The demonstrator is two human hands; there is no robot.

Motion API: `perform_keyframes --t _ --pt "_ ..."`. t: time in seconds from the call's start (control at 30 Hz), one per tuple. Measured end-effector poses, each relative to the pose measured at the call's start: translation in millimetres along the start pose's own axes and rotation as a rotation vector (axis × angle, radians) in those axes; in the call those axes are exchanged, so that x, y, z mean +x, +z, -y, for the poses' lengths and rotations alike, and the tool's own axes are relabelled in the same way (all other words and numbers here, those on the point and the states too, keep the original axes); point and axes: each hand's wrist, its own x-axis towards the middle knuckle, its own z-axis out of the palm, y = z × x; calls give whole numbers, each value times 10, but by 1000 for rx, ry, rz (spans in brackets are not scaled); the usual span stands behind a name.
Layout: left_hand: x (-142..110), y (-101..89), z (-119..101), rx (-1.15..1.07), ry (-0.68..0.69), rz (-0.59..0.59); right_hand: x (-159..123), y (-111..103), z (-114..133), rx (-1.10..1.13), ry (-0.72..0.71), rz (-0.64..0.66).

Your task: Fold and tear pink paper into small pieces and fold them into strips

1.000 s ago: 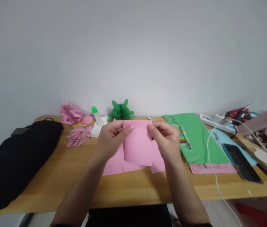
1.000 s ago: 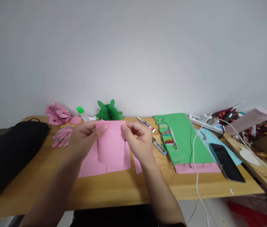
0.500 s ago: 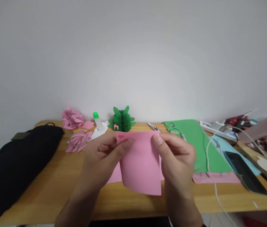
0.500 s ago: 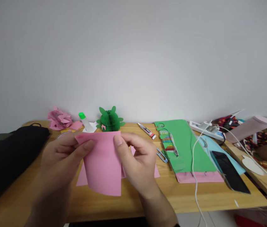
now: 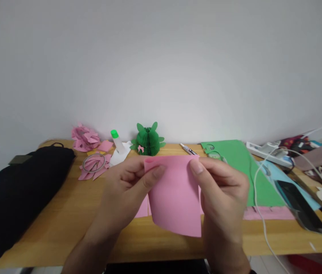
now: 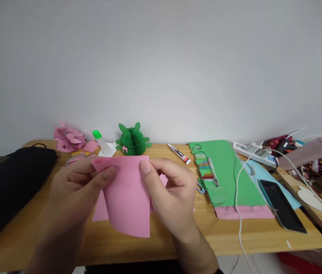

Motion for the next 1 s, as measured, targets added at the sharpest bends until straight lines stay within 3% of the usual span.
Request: perform_keyframes --t 0.6,0.8,1.0 --pt "-4 23 7 -91 -50 35 21 -14 -24 -32 -32 -7" --pt "23 6 43 -207 -41 -78 33 -1 -37 12 -84 -41" --pt "63 0 75 -272 -70 -61 45 -12 -28 -23 -150 -4"
